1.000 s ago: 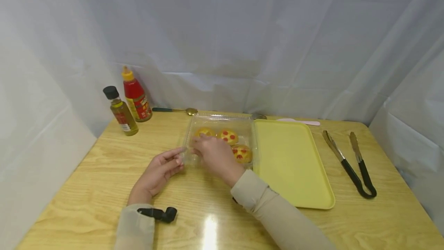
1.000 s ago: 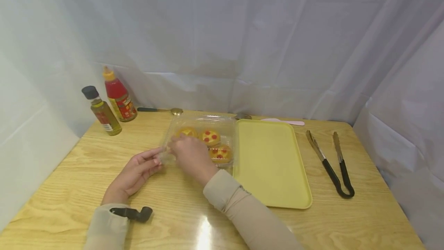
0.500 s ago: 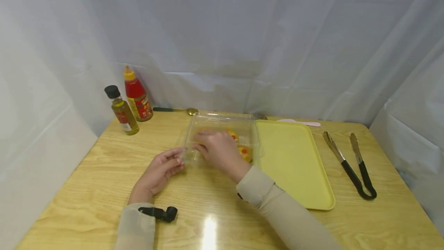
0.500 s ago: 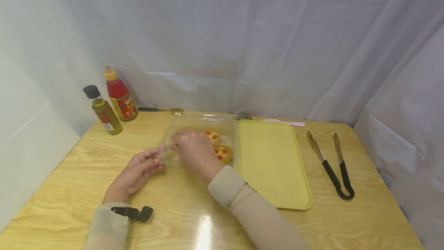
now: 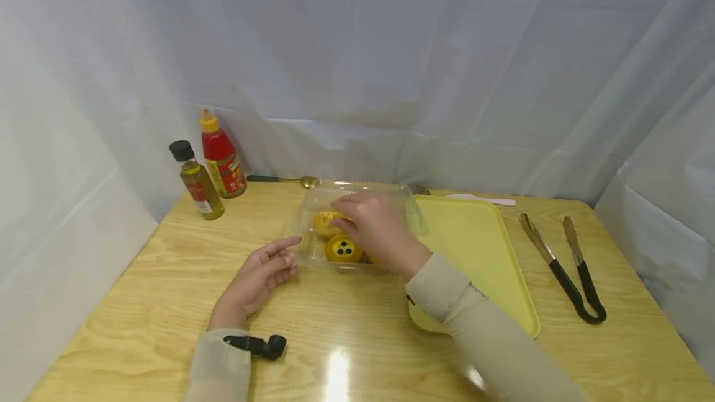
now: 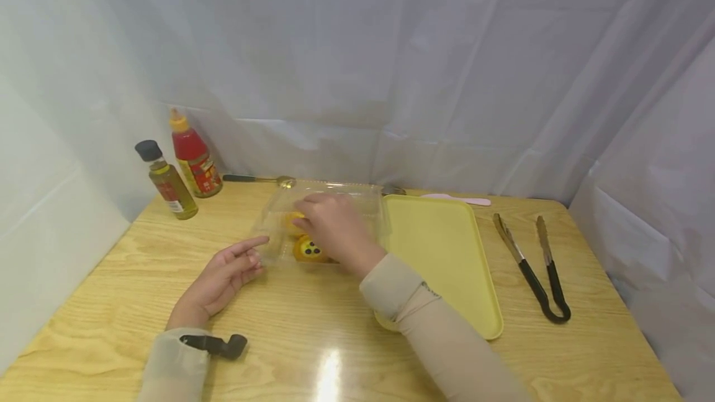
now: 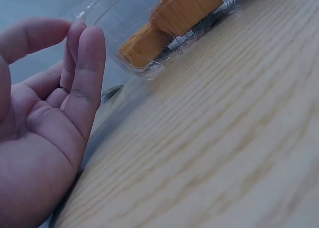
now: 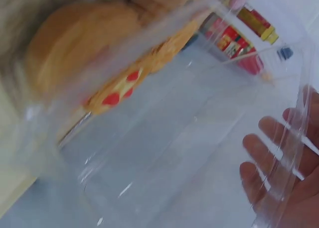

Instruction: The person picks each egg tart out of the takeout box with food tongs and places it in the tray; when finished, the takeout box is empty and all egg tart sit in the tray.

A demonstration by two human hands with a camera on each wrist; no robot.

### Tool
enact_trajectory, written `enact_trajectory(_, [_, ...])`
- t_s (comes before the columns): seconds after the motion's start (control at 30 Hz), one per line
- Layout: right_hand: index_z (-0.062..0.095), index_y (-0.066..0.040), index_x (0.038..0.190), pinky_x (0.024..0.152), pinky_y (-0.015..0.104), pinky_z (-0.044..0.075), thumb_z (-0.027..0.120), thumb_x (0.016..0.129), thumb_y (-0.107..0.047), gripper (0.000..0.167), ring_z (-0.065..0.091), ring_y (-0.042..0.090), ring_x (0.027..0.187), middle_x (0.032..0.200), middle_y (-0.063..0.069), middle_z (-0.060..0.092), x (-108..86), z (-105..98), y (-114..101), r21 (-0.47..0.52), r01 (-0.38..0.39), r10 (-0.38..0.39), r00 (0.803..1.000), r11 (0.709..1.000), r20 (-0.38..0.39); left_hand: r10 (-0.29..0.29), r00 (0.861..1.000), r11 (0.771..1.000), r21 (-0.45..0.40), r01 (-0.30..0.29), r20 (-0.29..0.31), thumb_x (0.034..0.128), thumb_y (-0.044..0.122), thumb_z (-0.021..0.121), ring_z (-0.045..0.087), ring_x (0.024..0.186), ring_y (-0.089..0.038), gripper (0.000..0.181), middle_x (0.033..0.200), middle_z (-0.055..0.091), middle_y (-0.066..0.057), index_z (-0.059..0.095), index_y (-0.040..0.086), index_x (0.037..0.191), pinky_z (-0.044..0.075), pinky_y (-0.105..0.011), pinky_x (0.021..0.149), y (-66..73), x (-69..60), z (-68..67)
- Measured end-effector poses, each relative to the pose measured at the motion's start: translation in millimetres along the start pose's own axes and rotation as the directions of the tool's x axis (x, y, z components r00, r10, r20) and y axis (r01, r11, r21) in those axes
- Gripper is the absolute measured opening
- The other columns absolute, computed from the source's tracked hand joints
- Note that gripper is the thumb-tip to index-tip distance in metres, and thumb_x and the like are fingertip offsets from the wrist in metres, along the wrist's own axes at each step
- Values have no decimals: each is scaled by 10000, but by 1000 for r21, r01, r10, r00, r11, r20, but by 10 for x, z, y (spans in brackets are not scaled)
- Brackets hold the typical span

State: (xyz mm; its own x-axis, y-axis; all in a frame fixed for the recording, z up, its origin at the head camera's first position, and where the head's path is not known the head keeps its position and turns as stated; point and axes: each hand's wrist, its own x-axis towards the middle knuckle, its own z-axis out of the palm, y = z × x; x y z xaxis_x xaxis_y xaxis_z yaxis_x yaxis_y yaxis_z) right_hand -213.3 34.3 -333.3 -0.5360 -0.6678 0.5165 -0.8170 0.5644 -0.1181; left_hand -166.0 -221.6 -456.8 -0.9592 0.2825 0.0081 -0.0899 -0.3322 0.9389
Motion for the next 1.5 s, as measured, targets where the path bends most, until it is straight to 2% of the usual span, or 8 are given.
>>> enact_trajectory(0.2, [739, -74, 1063, 799, 351, 541, 734, 914, -230, 215, 693, 192, 883, 1008, 34, 730, -58, -145, 134, -38, 36, -37, 999, 999, -21, -3, 1000, 1000, -8, 3, -15, 995, 26, 548, 620, 868, -133, 474, 993, 554, -51, 401, -67, 1436, 532, -286, 850, -7, -8, 22])
enact_trajectory(0.47, [747, -83, 1111, 827, 441, 534, 734, 895, -376, 364, 691, 258, 947, 1063, 69, 729, -215, -344, 302, -76, -152, 145, 986, 986, -84, 1, 999, 1000, 17, 0, -36, 995, 37, 551, 608, 837, -106, 502, 955, 551, -20, 366, -104, 1440, 539, -271, 820, 10, 0, 64])
enact_trajectory(0.6, [750, -62, 1085, 828, 448, 528, 758, 866, -402, 405, 686, 279, 938, 1042, 90, 731, -234, -417, 407, -68, -200, 189, 971, 977, -143, 7, 998, 1000, 31, -5, -64, 995, 45, 553, 607, 828, -106, 493, 937, 561, -11, 383, -100, 1435, 542, -273, 811, 23, 16, 75])
enact_trajectory(0.77, [738, -47, 1103, 895, 453, 507, 768, 864, -371, 404, 667, 289, 1007, 1078, 111, 718, -229, -467, 522, -36, -233, 225, 962, 972, -156, -16, 994, 1000, 21, 19, -110, 996, 52, 560, 624, 818, -115, 490, 905, 588, -23, 391, -103, 1429, 549, -280, 799, 11, 26, 82])
enact_trajectory(0.97, [737, -51, 1013, 860, 414, 518, 753, 890, -297, 276, 661, 258, 937, 988, 88, 714, -227, -432, 654, 20, -174, 173, 950, 985, -262, -19, 992, 998, 53, 25, -124, 1002, 31, 539, 654, 857, -142, 509, 922, 548, -34, 353, -99, 1457, 551, -289, 807, -11, 33, 87])
enact_trajectory(1.27, [644, -79, 795, 669, 368, 510, 768, 880, -174, 178, 594, 213, 692, 757, 50, 630, -160, -336, 845, 13, -56, 56, 891, 998, -450, -12, 994, 998, 59, 19, -111, 1002, 9, 528, 649, 853, -131, 518, 930, 545, -35, 337, -85, 1473, 549, -282, 810, -7, 24, 84])
enact_trajectory(1.37, [639, -73, 777, 675, 374, 507, 782, 861, -151, 184, 592, 220, 686, 746, 54, 621, -128, -321, 900, 60, -25, 51, 876, 998, -480, -14, 994, 998, 60, 21, -109, 1002, 9, 526, 648, 855, -135, 513, 940, 542, -49, 342, -83, 1472, 549, -285, 813, -6, 21, 87])
enact_trajectory(1.5, [658, -60, 832, 736, 398, 516, 722, 916, -236, 206, 623, 243, 742, 787, 74, 639, -106, -300, 973, 114, 7, 50, 871, 994, -489, -19, 994, 998, 60, 25, -108, 1002, 12, 527, 649, 857, -139, 515, 950, 543, -61, 343, -76, 1475, 549, -287, 814, -3, 20, 88])
